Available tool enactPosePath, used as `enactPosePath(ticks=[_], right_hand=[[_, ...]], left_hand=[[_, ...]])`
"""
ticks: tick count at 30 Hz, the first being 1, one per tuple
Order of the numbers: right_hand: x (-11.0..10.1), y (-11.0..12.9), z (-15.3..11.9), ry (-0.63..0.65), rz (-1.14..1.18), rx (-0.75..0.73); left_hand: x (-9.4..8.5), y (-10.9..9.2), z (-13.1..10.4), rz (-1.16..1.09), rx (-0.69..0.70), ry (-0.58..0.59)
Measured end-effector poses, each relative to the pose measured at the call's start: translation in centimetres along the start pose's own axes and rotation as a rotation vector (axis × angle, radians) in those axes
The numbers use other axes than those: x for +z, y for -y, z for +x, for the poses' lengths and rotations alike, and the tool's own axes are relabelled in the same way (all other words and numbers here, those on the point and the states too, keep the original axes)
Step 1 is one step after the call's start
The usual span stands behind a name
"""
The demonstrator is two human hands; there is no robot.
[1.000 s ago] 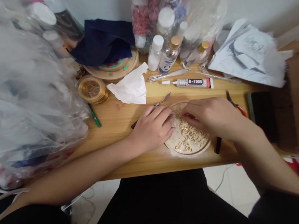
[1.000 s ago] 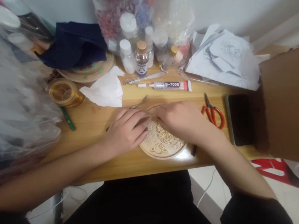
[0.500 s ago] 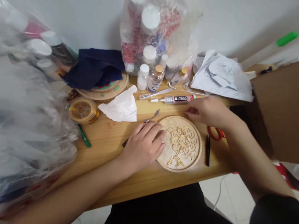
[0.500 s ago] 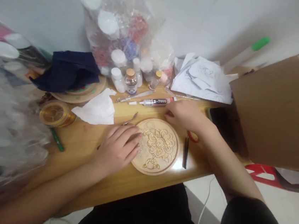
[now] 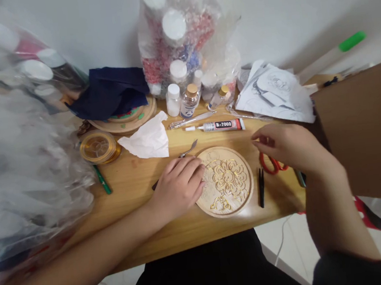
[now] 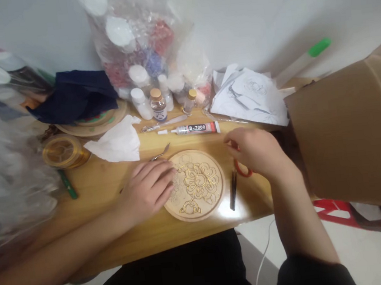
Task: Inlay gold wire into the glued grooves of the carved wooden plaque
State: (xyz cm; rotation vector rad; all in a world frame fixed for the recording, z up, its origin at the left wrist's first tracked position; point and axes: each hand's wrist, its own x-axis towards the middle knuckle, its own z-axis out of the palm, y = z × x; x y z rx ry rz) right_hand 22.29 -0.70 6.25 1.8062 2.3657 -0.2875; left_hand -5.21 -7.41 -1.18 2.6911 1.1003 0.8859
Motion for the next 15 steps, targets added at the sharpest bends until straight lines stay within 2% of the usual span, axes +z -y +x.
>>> enactPosePath(ticks=[3,7,11,15], right_hand=[[0.2,-1.2,-2.4,0.003,-0.037,0.213],[1.4,-1.5,-5.1,-0.040,0.009,0.293],[2.8,0.0,-7.5,-0.104,0.111,0.306],[4.4,2.1,-9.0,-0.093,0.180,0.414]], left_hand=[[0.0,0.0,0.0,0.008,0.002,-0.007],[0.0,0.0,0.0,0.017,0.011,-0.009],[0.0,0.0,0.0,0.029,0.034,-0.017],[0.0,-0.1,0.0,0.055,0.045,-0.013]])
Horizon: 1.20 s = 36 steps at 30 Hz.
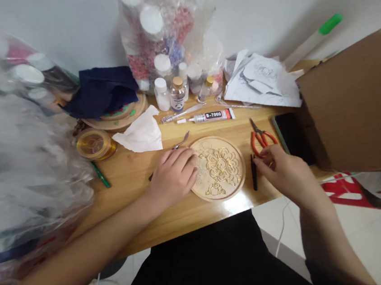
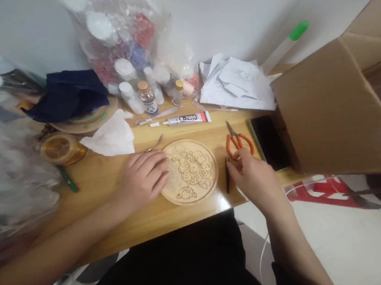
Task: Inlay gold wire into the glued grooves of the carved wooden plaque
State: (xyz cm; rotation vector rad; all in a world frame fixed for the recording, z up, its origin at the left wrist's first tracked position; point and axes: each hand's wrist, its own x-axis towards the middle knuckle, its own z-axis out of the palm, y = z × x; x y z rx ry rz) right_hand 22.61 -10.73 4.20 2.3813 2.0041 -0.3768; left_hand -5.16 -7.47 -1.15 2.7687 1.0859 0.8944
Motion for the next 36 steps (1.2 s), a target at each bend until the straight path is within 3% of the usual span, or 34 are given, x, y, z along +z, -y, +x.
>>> enactPosePath(ticks=[4,7,10,14,17,19,24,31,36], right_hand=[[1.5,0.6,-1.1,-0.002,0.011,0.053],[1.8,0.3,-1.5,-0.027,0.114,0.015],[1.3,-0.1,-1.9,-0.130,0.484,-0.025],[0.1,0.5,-1.8,-0.333,1.208,-0.044],[-0.2,2.2,-1.2,-0.170,1.596,-0.230],[0.3,3.6,-1.1,-0.192,1.501,-0.304],[2.0,6.3,-1.3,-0.139,1.092,-0.257],[2.7,7.3,-0.2,-0.163,0.896,-0.408],[2.7,7.7,0.3,-0.129,0.846,-0.399]], left_hand=[[-0.1,-0.1,0.0,0.030,0.017,0.015],[-0.1,-0.1,-0.1,0.045,0.035,0.011],[0.0,-0.1,-0.2,0.045,0.034,0.017],[0.0,-0.1,-0.3,0.037,0.034,0.025],[0.0,-0.1,-0.2,0.038,0.037,0.041],[-0.1,-0.1,-0.2,0.045,0.041,0.046],[-0.3,-0.3,0.0,0.070,0.039,0.085],[-0.7,-1.0,-0.1,0.121,-0.006,0.219],[-0.7,-1.3,0.0,0.136,-0.021,0.255]])
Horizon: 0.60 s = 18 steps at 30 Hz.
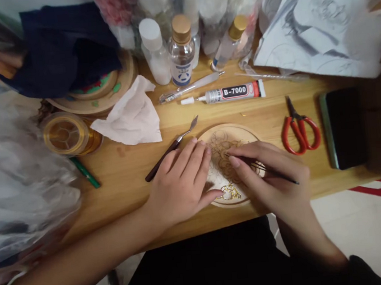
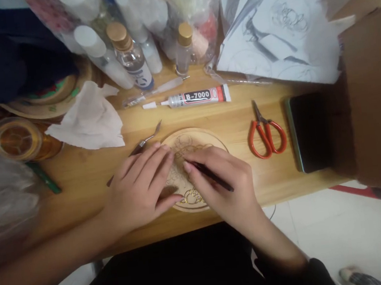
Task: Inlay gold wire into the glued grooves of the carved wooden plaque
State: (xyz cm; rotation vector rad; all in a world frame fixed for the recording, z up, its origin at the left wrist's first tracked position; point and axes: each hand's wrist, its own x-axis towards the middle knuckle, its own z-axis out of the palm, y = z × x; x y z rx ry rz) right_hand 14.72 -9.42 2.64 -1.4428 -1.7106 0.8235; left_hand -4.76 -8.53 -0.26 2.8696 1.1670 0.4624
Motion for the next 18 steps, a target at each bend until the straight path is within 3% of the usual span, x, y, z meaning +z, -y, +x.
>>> enactPosePath(ticks=[10,18], right_hand=[[1.5,-0.2,-0.3,-0.079,-0.017,0.166],[2.5,-0.2,-0.2,-0.114,-0.255,-0.010]], left_hand=[[0.1,-0.1,-0.1,-0.002,-0.019,0.019],[0.3,-0.3,-0.2,-0.018,-0.031,0.015]])
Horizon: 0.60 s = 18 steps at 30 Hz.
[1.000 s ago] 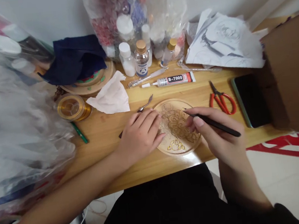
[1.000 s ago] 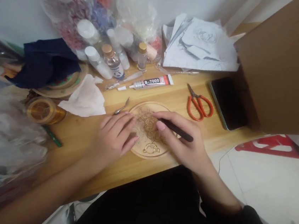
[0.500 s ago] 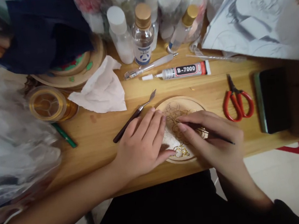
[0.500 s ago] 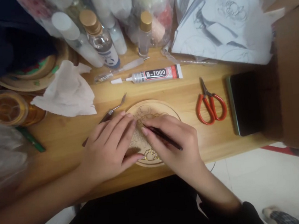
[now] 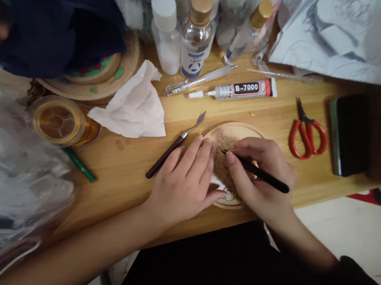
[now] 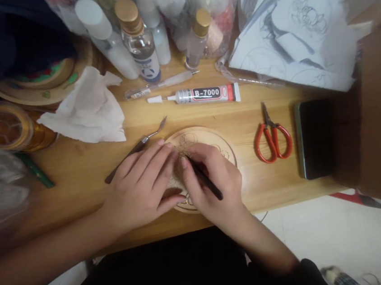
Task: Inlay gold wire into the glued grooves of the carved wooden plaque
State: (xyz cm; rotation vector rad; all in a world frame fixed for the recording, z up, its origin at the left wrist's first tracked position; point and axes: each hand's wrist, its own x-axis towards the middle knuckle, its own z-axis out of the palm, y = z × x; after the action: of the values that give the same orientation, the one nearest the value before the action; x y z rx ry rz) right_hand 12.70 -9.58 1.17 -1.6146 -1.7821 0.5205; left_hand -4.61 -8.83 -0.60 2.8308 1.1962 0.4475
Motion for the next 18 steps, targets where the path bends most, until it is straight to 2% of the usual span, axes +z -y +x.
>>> enactPosePath(ticks=[18], right_hand=[[0.70,-0.44,-0.35,0.028,-0.162,-0.140]], left_hand=[[0.04,-0.15,-0.03,0.015,-0.013,-0.016]])
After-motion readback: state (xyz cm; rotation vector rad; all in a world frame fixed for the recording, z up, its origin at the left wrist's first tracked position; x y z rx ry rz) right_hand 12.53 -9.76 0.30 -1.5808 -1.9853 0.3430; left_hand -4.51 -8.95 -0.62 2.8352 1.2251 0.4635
